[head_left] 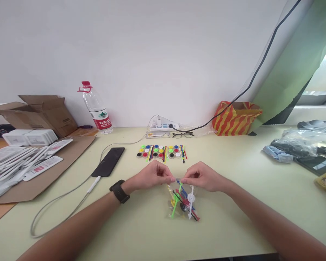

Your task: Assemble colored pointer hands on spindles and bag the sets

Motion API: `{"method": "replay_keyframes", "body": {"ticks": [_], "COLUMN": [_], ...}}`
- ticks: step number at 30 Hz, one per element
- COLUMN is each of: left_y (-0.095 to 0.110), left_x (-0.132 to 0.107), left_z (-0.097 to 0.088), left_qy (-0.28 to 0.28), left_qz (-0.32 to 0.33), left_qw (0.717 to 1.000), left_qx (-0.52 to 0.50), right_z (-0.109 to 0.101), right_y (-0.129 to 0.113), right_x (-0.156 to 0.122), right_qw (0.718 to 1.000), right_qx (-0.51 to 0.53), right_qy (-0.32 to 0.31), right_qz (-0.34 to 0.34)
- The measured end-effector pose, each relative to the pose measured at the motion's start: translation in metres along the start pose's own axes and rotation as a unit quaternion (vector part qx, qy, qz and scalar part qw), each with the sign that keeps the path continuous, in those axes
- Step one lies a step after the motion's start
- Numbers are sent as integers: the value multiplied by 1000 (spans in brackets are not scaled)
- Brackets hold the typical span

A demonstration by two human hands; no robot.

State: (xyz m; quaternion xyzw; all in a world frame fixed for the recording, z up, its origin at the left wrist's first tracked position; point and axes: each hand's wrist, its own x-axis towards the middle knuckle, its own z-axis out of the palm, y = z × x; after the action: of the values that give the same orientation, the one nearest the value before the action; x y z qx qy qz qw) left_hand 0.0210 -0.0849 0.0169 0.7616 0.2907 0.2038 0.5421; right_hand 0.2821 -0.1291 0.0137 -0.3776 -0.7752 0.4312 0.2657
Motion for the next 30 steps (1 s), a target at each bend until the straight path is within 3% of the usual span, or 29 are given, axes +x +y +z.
{"method": "replay_keyframes", "body": {"ticks": [7, 13, 17, 21, 25, 28, 30], "left_y": [-6, 1, -4, -14, -18, -19, -20], "left_x": [-2, -3, 1, 3, 3, 2, 2], "left_z": [-8, 9, 7, -3, -8, -4, 0], "left_qy": [19, 29, 60, 106, 157, 134, 103], "left_qz": [2, 12, 14, -15, -12, -4, -4], "left_qw": [1000, 999, 998, 994, 987, 990, 993], "left_qx": [9, -5, -1, 12, 22, 34, 52], "right_z": [-13, 5, 5, -11, -35, -60, -79], "right_y": [4, -1, 1, 9, 12, 10, 12], "right_x": [-3, 2, 4, 4, -1, -11, -22], "right_qw": [999, 999, 998, 997, 991, 978, 953], "right_qx": [-27, -18, -44, -25, -10, -45, -121], "right_qy": [19, 8, 37, 66, 132, 205, 277], "right_qz": [0, -29, -34, -19, 4, -1, -15]}}
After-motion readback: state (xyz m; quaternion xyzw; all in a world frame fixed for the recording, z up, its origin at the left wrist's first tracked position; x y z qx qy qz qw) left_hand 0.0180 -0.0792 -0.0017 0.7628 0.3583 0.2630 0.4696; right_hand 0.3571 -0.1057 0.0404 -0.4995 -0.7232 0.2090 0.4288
